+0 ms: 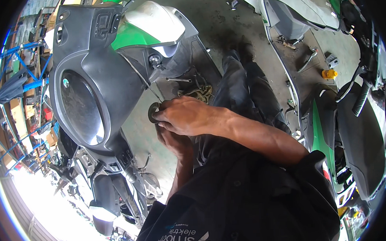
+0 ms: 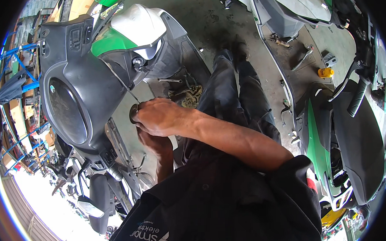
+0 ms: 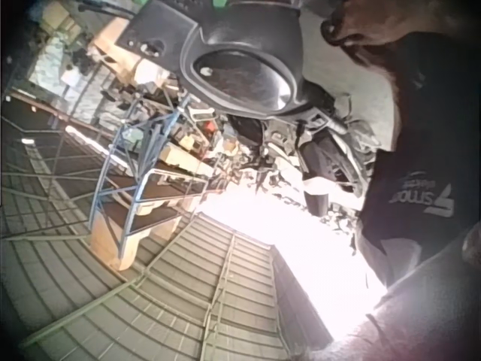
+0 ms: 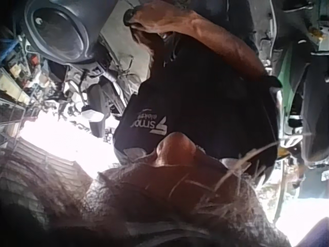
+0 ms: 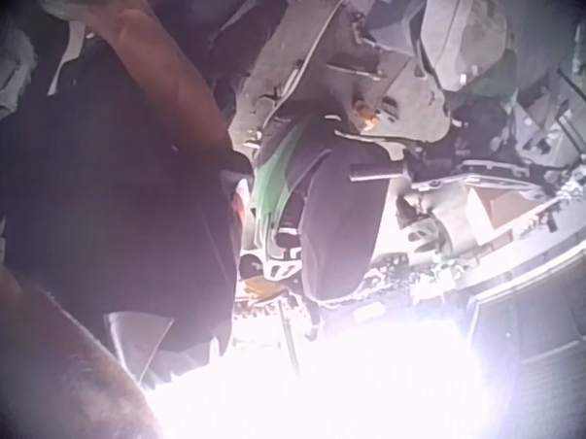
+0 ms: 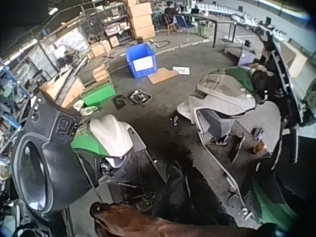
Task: The person works on the internal wiring and electronic components of a scooter, using pliers to manipulate wires and connectors before fitting a plastic component back into place.
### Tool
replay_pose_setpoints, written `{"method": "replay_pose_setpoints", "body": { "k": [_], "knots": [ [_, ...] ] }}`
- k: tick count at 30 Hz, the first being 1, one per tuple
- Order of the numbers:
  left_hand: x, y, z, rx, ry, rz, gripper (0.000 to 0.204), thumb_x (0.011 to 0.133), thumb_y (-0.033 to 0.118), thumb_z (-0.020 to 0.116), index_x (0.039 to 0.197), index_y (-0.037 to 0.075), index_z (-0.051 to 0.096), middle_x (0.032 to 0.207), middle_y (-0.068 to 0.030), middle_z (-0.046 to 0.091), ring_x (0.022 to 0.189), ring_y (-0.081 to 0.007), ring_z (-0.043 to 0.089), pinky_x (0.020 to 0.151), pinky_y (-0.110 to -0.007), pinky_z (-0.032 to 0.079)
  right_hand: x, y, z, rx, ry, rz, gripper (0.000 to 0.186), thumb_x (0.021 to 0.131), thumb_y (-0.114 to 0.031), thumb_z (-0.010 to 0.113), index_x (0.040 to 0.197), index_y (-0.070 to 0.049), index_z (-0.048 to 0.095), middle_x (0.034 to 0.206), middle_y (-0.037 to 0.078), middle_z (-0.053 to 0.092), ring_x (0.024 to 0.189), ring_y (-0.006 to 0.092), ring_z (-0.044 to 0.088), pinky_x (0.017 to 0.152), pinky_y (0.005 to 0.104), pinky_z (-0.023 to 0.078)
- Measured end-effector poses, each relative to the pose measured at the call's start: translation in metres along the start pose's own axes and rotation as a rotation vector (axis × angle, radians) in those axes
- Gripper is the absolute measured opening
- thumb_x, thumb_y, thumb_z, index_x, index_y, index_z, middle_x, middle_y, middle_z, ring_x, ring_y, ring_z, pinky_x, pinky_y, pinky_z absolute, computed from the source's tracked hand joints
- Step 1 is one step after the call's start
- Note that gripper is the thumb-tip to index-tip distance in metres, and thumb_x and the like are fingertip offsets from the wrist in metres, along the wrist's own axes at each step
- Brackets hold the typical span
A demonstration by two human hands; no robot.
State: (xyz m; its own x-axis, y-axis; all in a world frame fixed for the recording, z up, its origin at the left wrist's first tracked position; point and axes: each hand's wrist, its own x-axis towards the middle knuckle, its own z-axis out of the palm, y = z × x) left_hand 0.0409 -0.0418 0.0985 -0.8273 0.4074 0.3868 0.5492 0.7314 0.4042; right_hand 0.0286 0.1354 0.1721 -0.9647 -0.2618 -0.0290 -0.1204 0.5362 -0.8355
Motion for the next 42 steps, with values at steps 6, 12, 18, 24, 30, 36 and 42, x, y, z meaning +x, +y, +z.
{"method": "replay_pose_setpoints", "body": {
  "k": [6,12,18,24,30,36,42],
  "knots": [
    [0.015,0.001,-0.001,-0.091,-0.003,0.051,0.038,0.100,0.018,0.058,0.129,-0.005,0.048,0.095,-0.0221,0.064,0.077,-0.0372,0.061,0.069,-0.047,0.048,0.005,0.004,-0.016,-0.082,0.133,0.034,0.025,0.092,-0.021,0.065,0.114,-0.010,0.067,0.101,0.013,0.068,0.095,0.0330,0.070,0.083,0.0447,0.057],
    [0.019,0.026,0.002,-0.747,-0.013,-0.506,0.036,0.102,0.027,0.056,0.122,-0.002,0.051,0.075,-0.0120,0.061,0.062,-0.0187,0.056,0.062,-0.032,0.044,0.017,0.029,-0.018,-0.191,0.187,-0.089,0.024,0.089,-0.018,0.065,0.112,-0.010,0.069,0.096,0.014,0.071,0.097,0.0311,0.071,0.084,0.0436,0.056],
    [0.041,0.049,-0.010,-0.912,0.055,-0.693,0.037,0.101,0.028,0.056,0.122,-0.002,0.052,0.068,-0.0076,0.058,0.064,-0.0137,0.054,0.062,-0.028,0.041,0.020,0.024,-0.018,0.268,0.374,-0.010,0.019,0.093,-0.019,0.068,0.106,-0.005,0.068,0.097,0.015,0.068,0.089,0.0329,0.070,0.079,0.0426,0.055],
    [0.047,0.045,-0.010,-0.734,0.111,-0.558,0.033,0.102,0.026,0.058,0.119,-0.002,0.058,0.064,-0.0043,0.055,0.058,-0.0104,0.049,0.057,-0.025,0.038,0.023,0.032,-0.030,0.627,0.446,0.129,0.017,0.096,-0.016,0.064,0.102,-0.001,0.070,0.091,0.016,0.072,0.083,0.0284,0.071,0.079,0.0385,0.054],
    [0.057,0.032,-0.011,-0.789,0.034,-0.638,0.022,0.099,0.017,0.064,0.110,-0.002,0.065,0.067,-0.0017,0.057,0.056,-0.0076,0.044,0.056,-0.026,0.040,0.017,0.036,-0.049,0.812,0.525,0.258,0.020,0.099,-0.018,0.061,0.101,0.001,0.068,0.088,0.012,0.071,0.082,0.0129,0.061,0.080,0.0312,0.051],
    [0.058,0.025,-0.010,-0.860,-0.005,-0.633,0.016,0.100,0.014,0.062,0.103,-0.002,0.066,0.080,-0.0041,0.064,0.062,-0.0070,0.046,0.059,-0.025,0.043,-0.011,0.062,-0.018,0.645,0.128,0.192,0.054,0.097,-0.044,0.066,0.128,-0.001,0.058,0.121,0.018,0.066,0.115,0.0299,0.063,0.099,0.0392,0.048],
    [0.064,0.014,-0.009,-0.938,-0.185,-0.651,0.023,0.103,0.020,0.058,0.107,-0.002,0.064,0.092,-0.0049,0.066,0.078,-0.0122,0.058,0.071,-0.029,0.049,-0.021,0.063,0.003,0.674,0.121,0.122,0.051,0.091,-0.036,0.074,0.121,0.002,0.059,0.112,0.022,0.068,0.111,0.0357,0.065,0.096,0.0439,0.049]
  ]
}}
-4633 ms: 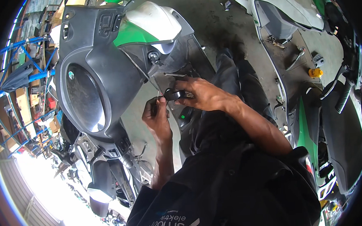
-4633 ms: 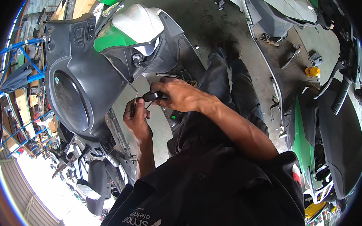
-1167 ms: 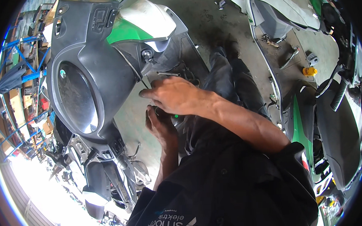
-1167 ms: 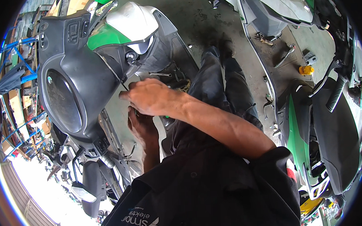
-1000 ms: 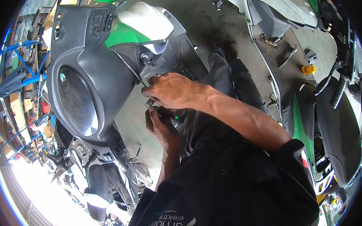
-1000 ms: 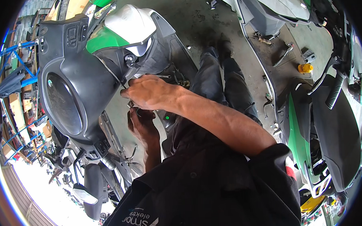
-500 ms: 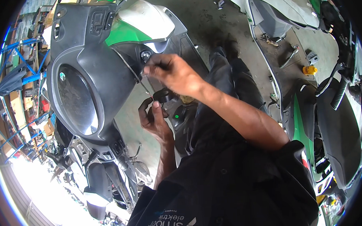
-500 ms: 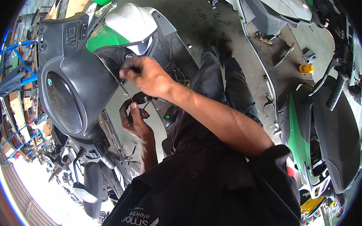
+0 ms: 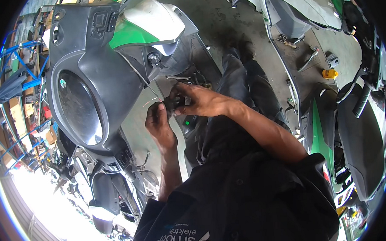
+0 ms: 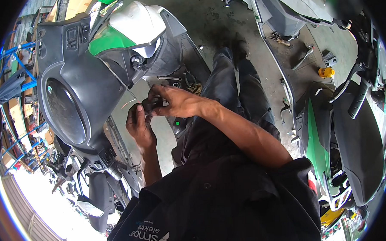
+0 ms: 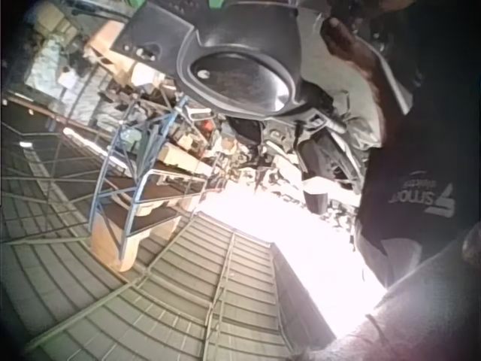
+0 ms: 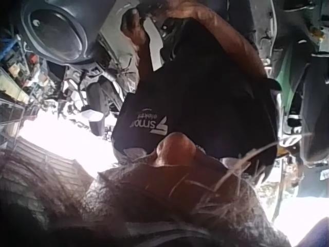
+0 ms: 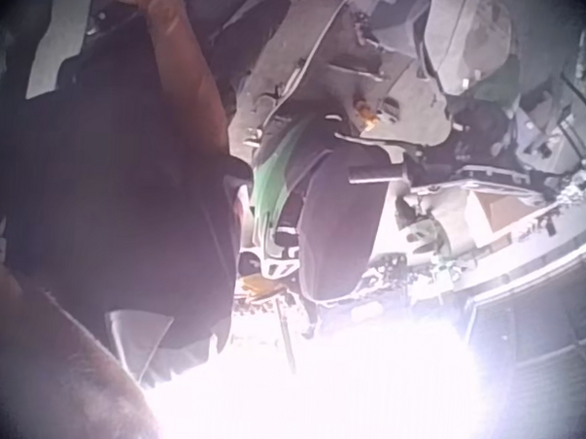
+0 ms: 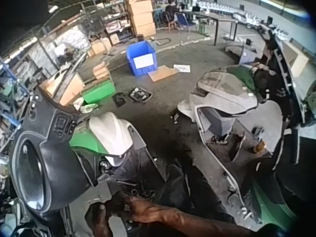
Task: The person works on the internal wiring and electronic components of a scooter, using pliers to manipulate wires and connectors before fitting a plastic component back into place.
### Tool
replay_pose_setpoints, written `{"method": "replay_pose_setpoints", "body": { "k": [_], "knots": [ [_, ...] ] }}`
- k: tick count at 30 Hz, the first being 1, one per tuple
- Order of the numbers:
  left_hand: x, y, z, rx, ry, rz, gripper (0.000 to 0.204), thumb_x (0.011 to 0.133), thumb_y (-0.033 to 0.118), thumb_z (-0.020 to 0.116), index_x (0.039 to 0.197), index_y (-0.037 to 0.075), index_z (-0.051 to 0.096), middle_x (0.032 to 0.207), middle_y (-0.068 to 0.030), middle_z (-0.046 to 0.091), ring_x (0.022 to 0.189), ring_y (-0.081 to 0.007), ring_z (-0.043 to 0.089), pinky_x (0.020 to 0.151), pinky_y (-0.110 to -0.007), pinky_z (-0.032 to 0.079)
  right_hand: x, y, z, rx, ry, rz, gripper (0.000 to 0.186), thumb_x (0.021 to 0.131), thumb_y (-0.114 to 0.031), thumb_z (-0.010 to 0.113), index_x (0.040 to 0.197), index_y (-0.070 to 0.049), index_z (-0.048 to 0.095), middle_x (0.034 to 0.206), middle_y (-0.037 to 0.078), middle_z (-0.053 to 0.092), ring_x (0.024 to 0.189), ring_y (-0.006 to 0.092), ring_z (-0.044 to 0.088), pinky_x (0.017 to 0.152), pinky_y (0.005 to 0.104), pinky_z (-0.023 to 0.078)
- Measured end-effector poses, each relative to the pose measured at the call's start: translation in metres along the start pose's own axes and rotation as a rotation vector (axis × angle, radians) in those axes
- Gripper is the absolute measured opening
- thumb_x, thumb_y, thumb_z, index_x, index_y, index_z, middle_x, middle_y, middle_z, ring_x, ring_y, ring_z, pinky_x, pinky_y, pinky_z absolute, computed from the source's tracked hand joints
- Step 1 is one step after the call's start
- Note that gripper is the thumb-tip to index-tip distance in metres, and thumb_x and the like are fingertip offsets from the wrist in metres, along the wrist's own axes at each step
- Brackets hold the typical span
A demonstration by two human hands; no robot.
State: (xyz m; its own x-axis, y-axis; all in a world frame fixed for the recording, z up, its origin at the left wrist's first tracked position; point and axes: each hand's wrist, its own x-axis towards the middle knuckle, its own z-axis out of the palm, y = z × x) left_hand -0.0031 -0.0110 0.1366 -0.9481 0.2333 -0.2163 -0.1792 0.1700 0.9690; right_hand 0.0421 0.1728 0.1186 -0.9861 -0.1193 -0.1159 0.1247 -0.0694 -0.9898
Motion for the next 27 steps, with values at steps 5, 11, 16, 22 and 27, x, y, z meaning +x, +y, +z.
{"method": "replay_pose_setpoints", "body": {
  "k": [5,11,16,22,27],
  "knots": [
    [0.006,0.007,-0.013,0.172,-0.118,0.001,0.021,0.104,0.017,0.057,0.110,-0.002,0.064,0.093,-0.0045,0.067,0.079,-0.0126,0.060,0.075,-0.028,0.049,-0.004,-0.007,-0.006,-0.227,0.060,-0.031,0.051,0.092,-0.040,0.072,0.114,0.003,0.059,0.106,0.022,0.067,0.106,0.0372,0.064,0.093,0.0449,0.049],
    [0.015,0.010,-0.027,0.026,-0.215,-0.145,0.018,0.100,0.012,0.062,0.112,-0.001,0.065,0.089,-0.0017,0.064,0.076,-0.0089,0.055,0.074,-0.026,0.045,-0.004,-0.008,-0.011,-0.015,0.068,-0.007,0.054,0.098,-0.046,0.062,0.119,0.004,0.060,0.114,0.026,0.067,0.111,0.0412,0.063,0.095,0.0458,0.048],
    [0.017,0.023,-0.024,0.101,-0.265,-0.147,0.018,0.101,0.014,0.063,0.112,0.001,0.066,0.094,-0.0009,0.064,0.084,-0.0084,0.056,0.080,-0.025,0.046,0.006,-0.013,-0.006,-0.036,-0.037,0.039,0.041,0.103,-0.034,0.055,0.122,0.001,0.061,0.110,0.024,0.069,0.104,0.0369,0.065,0.095,0.0442,0.048],
    [0.022,0.022,-0.030,0.072,-0.325,-0.169,0.022,0.101,0.015,0.064,0.117,0.001,0.065,0.104,-0.0008,0.064,0.094,-0.0088,0.057,0.084,-0.024,0.045,0.011,-0.028,-0.022,-0.134,-0.218,0.044,0.032,0.099,-0.028,0.062,0.116,-0.001,0.063,0.101,0.019,0.070,0.094,0.0340,0.066,0.086,0.0434,0.049],
    [0.034,0.013,-0.037,0.067,-0.405,-0.240,0.023,0.102,0.016,0.061,0.119,-0.001,0.064,0.110,-0.0041,0.065,0.101,-0.0115,0.060,0.089,-0.026,0.047,0.011,-0.038,-0.026,-0.243,-0.202,-0.002,0.035,0.098,-0.033,0.064,0.112,-0.001,0.062,0.092,0.021,0.068,0.090,0.0378,0.066,0.081,0.0463,0.049]
  ]
}}
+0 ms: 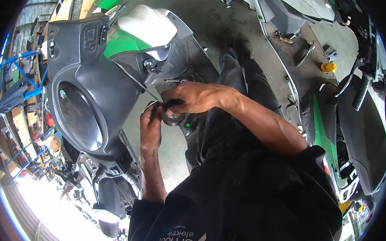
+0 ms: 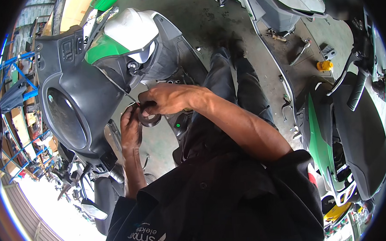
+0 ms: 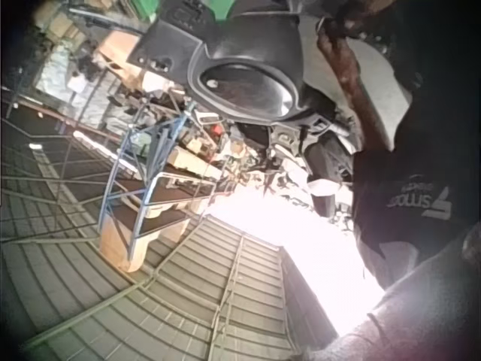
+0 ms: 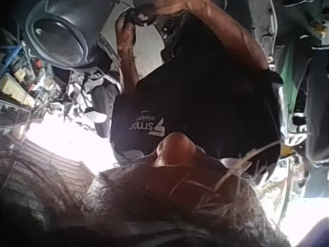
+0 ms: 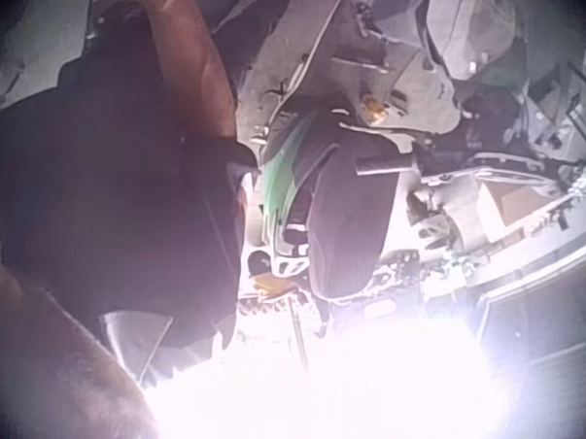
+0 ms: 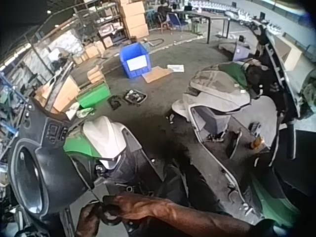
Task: The person works on the internal wiring and electronic components of a scooter, using pliers to manipulate wires and connectors before fitting a plastic component back into place.
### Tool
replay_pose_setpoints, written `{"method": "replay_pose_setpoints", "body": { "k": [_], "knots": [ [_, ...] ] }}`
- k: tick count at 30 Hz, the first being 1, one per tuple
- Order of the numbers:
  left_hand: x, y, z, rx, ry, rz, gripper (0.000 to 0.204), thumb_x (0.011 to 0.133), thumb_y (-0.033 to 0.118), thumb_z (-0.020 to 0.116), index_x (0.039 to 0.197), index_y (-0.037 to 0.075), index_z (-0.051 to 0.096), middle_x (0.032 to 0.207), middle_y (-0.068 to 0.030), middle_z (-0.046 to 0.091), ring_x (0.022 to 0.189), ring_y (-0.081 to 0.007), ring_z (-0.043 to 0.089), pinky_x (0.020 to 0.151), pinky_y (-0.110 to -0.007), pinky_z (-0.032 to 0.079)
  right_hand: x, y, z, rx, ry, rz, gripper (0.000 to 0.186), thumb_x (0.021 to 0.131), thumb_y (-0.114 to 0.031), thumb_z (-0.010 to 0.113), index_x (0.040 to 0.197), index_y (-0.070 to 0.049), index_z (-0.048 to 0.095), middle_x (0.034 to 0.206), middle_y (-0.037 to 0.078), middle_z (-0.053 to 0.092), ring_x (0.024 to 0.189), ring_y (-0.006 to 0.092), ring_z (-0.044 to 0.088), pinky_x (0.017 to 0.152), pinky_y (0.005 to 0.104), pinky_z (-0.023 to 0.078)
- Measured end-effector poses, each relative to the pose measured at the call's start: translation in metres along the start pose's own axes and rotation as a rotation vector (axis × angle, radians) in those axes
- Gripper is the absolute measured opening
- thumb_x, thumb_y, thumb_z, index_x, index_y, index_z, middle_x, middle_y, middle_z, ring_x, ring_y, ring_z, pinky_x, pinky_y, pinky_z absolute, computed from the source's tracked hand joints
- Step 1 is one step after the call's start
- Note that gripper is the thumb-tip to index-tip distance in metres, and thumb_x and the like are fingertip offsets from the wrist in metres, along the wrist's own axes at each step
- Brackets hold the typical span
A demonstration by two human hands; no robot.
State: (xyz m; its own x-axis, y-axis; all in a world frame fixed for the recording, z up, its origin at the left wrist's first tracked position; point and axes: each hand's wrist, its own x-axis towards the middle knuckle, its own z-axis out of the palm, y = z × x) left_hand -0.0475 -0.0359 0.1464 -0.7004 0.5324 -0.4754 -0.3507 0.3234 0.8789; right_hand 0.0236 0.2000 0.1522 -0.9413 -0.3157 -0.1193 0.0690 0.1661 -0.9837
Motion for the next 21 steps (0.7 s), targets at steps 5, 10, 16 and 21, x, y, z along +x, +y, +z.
{"method": "replay_pose_setpoints", "body": {
  "k": [5,10,16,21],
  "knots": [
    [0.004,0.001,0.012,0.087,0.028,0.067,0.023,0.105,0.015,0.053,0.114,-0.003,0.064,0.104,-0.0051,0.066,0.094,-0.0123,0.058,0.086,-0.028,0.046,0.000,-0.001,0.004,-0.077,0.018,-0.043,0.033,0.098,-0.032,0.063,0.112,-0.002,0.063,0.094,0.022,0.070,0.094,0.0409,0.066,0.081,0.0479,0.050],
    [0.009,-0.006,0.022,0.185,0.074,0.108,0.021,0.105,0.017,0.053,0.109,-0.001,0.063,0.093,-0.0033,0.062,0.086,-0.0113,0.055,0.079,-0.027,0.044,-0.014,0.000,0.006,0.002,0.049,-0.160,0.030,0.099,-0.029,0.063,0.112,-0.002,0.063,0.097,0.022,0.070,0.094,0.0412,0.067,0.082,0.0475,0.052],
    [0.016,-0.013,-0.003,-0.112,0.054,0.003,0.017,0.104,0.021,0.058,0.099,0.005,0.059,0.079,0.0007,0.050,0.072,-0.0120,0.046,0.068,-0.028,0.040,-0.017,-0.045,0.056,0.241,-0.049,-0.458,0.034,0.097,-0.030,0.065,0.118,-0.003,0.062,0.100,0.022,0.071,0.094,0.0406,0.067,0.083,0.0455,0.053],
    [0.011,-0.024,0.008,-0.433,-0.002,-0.070,0.025,0.102,0.028,0.063,0.106,0.003,0.058,0.086,-0.0030,0.055,0.081,-0.0166,0.052,0.075,-0.031,0.041,-0.048,-0.027,0.021,0.239,-0.141,-0.054,0.040,0.097,-0.032,0.067,0.121,-0.001,0.061,0.110,0.022,0.069,0.100,0.0376,0.067,0.086,0.0440,0.052]
  ]
}}
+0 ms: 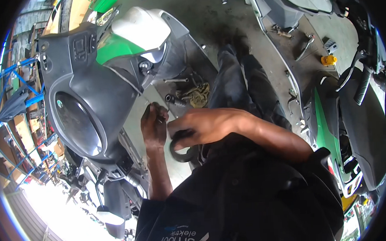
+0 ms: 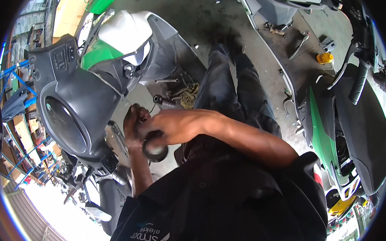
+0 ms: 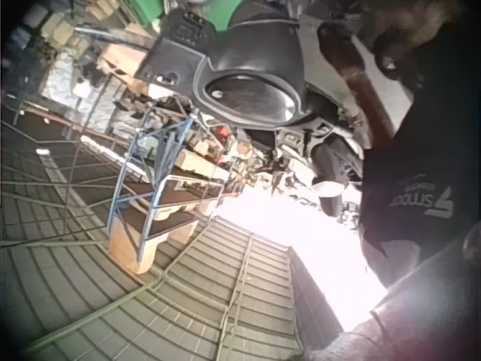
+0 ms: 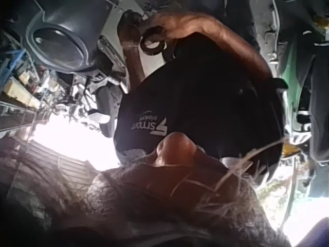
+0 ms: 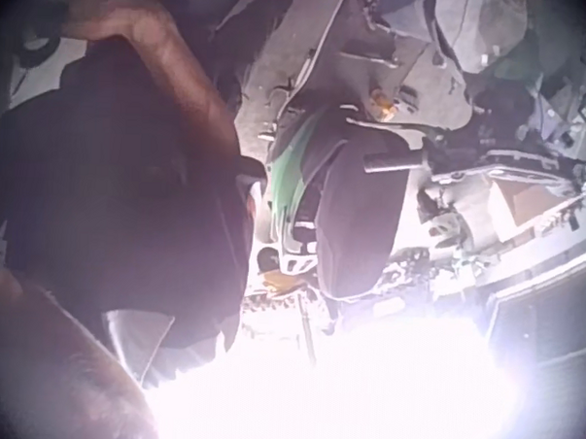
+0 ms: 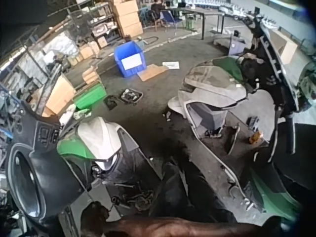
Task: The person works on the internal wiring and electronic components of a scooter, using pliers to manipulate wires and connectors before fitting a plastic component back into place.
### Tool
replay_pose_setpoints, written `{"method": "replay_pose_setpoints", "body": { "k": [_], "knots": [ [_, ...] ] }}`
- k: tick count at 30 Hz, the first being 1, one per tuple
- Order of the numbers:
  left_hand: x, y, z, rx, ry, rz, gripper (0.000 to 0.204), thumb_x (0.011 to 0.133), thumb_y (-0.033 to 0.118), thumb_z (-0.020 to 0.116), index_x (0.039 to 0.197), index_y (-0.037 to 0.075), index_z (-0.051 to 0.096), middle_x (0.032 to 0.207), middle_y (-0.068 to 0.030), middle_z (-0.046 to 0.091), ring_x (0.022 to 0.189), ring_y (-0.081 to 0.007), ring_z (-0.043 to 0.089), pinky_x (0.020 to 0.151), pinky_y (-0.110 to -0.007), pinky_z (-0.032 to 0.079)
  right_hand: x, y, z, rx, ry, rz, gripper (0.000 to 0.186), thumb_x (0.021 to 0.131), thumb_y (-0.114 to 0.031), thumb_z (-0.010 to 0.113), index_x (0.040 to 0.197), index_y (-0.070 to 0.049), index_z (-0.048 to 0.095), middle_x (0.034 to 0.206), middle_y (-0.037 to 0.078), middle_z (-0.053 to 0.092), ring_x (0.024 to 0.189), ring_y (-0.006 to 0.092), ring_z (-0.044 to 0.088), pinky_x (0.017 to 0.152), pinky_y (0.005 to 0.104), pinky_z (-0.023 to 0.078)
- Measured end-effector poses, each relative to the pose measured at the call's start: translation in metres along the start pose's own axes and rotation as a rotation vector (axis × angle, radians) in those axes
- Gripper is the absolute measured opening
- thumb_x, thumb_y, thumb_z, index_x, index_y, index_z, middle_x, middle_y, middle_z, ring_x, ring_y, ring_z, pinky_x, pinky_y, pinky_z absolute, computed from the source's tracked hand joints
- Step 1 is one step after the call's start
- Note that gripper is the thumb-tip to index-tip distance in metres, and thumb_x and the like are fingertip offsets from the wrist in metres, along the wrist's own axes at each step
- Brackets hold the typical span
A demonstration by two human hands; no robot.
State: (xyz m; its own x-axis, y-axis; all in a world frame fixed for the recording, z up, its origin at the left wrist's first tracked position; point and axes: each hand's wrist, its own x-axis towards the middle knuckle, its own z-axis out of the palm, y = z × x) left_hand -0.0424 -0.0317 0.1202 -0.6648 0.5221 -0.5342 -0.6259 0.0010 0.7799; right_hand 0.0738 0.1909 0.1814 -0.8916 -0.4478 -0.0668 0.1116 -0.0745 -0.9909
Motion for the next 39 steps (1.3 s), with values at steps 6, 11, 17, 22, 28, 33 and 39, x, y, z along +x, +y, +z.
{"method": "replay_pose_setpoints", "body": {
  "k": [6,11,17,22,28,33,39],
  "knots": [
    [-0.007,0.002,0.002,-0.064,0.038,0.119,0.019,0.102,0.024,0.061,0.104,0.006,0.058,0.084,-0.0023,0.055,0.084,-0.0175,0.055,0.078,-0.033,0.040,-0.048,0.045,-0.005,0.089,0.309,0.098,0.044,0.098,-0.032,0.068,0.123,0.002,0.061,0.113,0.017,0.070,0.106,0.0276,0.065,0.094,0.0387,0.050],
    [-0.012,-0.001,0.018,0.425,0.181,0.359,0.017,0.105,0.021,0.054,0.097,0.006,0.059,0.082,-0.0021,0.056,0.076,-0.0123,0.056,0.074,-0.029,0.041,-0.052,0.055,-0.001,0.325,0.425,0.171,0.043,0.100,-0.034,0.066,0.120,0.002,0.061,0.108,0.014,0.069,0.103,0.0227,0.063,0.095,0.0360,0.048],
    [-0.010,-0.003,0.022,0.589,0.158,0.445,0.020,0.108,0.014,0.045,0.096,0.003,0.056,0.085,-0.0040,0.055,0.075,-0.0164,0.061,0.075,-0.032,0.050,-0.050,0.048,-0.016,0.236,0.440,0.278,0.043,0.100,-0.036,0.065,0.118,0.002,0.061,0.108,0.012,0.068,0.104,0.0206,0.061,0.095,0.0347,0.046],
    [-0.011,-0.007,0.031,0.510,0.176,0.474,0.018,0.107,0.013,0.046,0.098,0.001,0.056,0.082,-0.0050,0.056,0.075,-0.0158,0.060,0.076,-0.032,0.049,-0.054,0.055,-0.015,0.275,0.549,0.280,0.042,0.099,-0.036,0.066,0.113,0.003,0.062,0.100,0.010,0.066,0.098,0.0174,0.058,0.092,0.0333,0.045],
    [-0.008,-0.015,0.024,0.486,0.221,0.506,0.019,0.107,0.013,0.047,0.100,0.000,0.058,0.081,-0.0110,0.064,0.078,-0.0187,0.066,0.078,-0.034,0.050,-0.051,0.056,-0.012,0.279,0.584,0.288,0.041,0.098,-0.036,0.068,0.110,0.003,0.062,0.098,0.010,0.065,0.096,0.0160,0.057,0.091,0.0324,0.045],
    [-0.007,-0.014,0.022,0.592,0.215,0.514,0.019,0.106,0.013,0.048,0.100,0.000,0.060,0.084,-0.0128,0.070,0.082,-0.0191,0.068,0.081,-0.034,0.048,-0.050,0.057,-0.010,0.250,0.594,0.327,0.043,0.097,-0.037,0.068,0.110,0.003,0.063,0.097,0.011,0.066,0.095,0.0162,0.058,0.090,0.0323,0.045],
    [-0.010,-0.004,0.026,0.550,0.203,0.419,0.021,0.106,0.017,0.050,0.099,0.000,0.061,0.092,-0.0153,0.073,0.085,-0.0208,0.069,0.085,-0.034,0.047,-0.045,0.061,-0.009,0.185,0.621,0.366,0.037,0.097,-0.032,0.066,0.108,0.003,0.064,0.092,0.012,0.066,0.090,0.0172,0.059,0.086,0.0333,0.046]
  ]
}}
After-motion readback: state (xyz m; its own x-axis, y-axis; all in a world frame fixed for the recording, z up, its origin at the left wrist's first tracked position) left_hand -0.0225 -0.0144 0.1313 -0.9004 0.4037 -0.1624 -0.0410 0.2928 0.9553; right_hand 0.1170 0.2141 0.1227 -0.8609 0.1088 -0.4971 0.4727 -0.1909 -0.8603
